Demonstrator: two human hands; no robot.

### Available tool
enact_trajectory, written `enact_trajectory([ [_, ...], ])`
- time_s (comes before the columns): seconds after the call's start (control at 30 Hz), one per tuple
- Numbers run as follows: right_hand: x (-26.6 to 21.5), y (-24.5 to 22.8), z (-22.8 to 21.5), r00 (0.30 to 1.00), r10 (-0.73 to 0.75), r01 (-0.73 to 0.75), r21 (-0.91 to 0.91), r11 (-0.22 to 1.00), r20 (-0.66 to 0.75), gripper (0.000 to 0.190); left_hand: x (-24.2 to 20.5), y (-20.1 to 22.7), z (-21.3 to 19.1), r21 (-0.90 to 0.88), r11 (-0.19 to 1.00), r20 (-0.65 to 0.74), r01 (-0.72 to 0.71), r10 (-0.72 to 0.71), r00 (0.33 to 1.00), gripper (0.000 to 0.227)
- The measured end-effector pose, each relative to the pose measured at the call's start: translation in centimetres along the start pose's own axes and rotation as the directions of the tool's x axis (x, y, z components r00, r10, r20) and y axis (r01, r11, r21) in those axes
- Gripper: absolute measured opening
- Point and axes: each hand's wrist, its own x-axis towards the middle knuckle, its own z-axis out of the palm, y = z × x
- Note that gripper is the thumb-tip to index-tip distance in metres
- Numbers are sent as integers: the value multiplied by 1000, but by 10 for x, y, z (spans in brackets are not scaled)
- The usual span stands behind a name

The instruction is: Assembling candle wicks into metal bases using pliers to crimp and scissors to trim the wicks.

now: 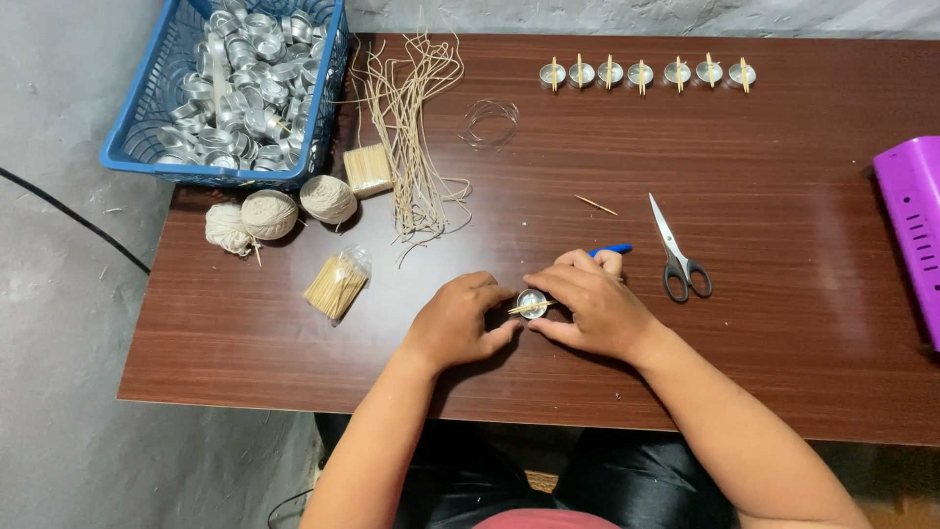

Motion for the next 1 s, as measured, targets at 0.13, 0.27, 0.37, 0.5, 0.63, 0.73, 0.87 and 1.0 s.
enact_trajectory([
  [0.13, 1, -2, 0, 1000, -8, 8, -1, 1000, -8, 42, -1, 2, -2, -2, 1000, 9, 7, -7, 1000, 39],
  [0.27, 0, 4, 0, 1000, -3, 4, 32, 999, -24, 41, 0, 0, -2, -3, 1000, 15, 26, -26, 1000, 46],
  [0.37, 0, 15, -4, 999, 24, -23, 34, 999, -40, 42, 2, 1, -3, 4, 999, 35, 54, -54, 998, 49],
  [0.5, 4, 33, -17, 994, 81, -74, 92, 993, -76, 44, 2, 2, -2, 42, 998, 54, 41, -44, 998, 54],
  [0.63, 9, 51, -35, 989, 136, -133, 43, 990, -64, 45, 2, 2, -3, 37, 999, 59, 20, -22, 998, 54],
  [0.73, 17, 78, -40, 985, 157, -159, -16, 987, -72, 46, 4, 2, -3, 41, 999, 63, 21, -24, 998, 55],
  [0.87, 48, 120, -36, 984, 154, -164, -100, 981, -94, 46, 4, 2, -4, 63, 998, 56, -1, -3, 998, 56],
  [1.0, 99, 169, -20, 985, 138, -151, -129, 980, -106, 46, 1, -6, 3, 62, 997, 21, -49, 48, 999, 56],
])
